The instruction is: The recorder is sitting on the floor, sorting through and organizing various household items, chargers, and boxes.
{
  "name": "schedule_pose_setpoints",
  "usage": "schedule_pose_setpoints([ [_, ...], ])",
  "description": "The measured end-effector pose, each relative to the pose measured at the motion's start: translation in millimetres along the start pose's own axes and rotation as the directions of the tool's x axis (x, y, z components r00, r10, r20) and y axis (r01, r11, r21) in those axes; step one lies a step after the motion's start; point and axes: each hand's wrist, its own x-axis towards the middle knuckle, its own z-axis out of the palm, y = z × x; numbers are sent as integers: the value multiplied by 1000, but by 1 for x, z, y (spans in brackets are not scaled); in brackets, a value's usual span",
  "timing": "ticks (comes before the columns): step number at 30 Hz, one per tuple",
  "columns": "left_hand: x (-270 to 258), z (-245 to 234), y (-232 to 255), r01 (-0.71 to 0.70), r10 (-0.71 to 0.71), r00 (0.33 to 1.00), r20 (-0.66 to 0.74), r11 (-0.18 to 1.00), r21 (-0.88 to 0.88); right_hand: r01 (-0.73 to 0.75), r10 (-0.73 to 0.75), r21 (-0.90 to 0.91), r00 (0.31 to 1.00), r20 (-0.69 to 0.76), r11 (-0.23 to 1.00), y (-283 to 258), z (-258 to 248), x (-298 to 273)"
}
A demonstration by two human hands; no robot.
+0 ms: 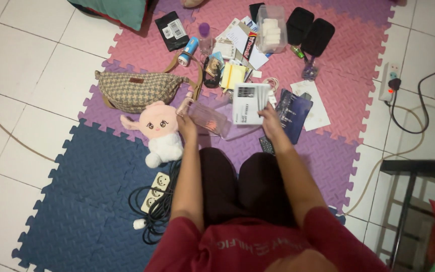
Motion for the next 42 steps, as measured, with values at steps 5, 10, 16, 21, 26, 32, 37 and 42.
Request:
schedule_pose_setpoints([
  [5,34,-13,21,183,-182,981,-66,983,15,200,-170,-467,980,105,861,-8,31,41],
  [10,55,-9,-18,-33,40,991,-129,998,61,321,-166,-787,947,275,527,-41,60,54],
  [16,15,24,-6,28,-20,971,-238,999,31,518,-131,-853,851,508,57,-55,94,48],
  [21,-46,60,12,-172,194,979,-59,947,270,512,-141,-849,838,528,-132,-44,109,49],
  [26,-83,69,7,-23,-29,980,195,966,259,541,-41,-775,811,584,-325,-24,101,51],
  [32,-75,65,24,-136,108,983,147,972,190,403,-204,-893,874,440,-201,-46,94,40],
  [37,-78,71,33,180,-128,934,333,975,-133,123,-129,-556,991,28,822,-27,49,33],
  [42,-80,69,41,127,129,871,473,872,-472,97,-69,-429,994,80,898,-37,54,14],
])
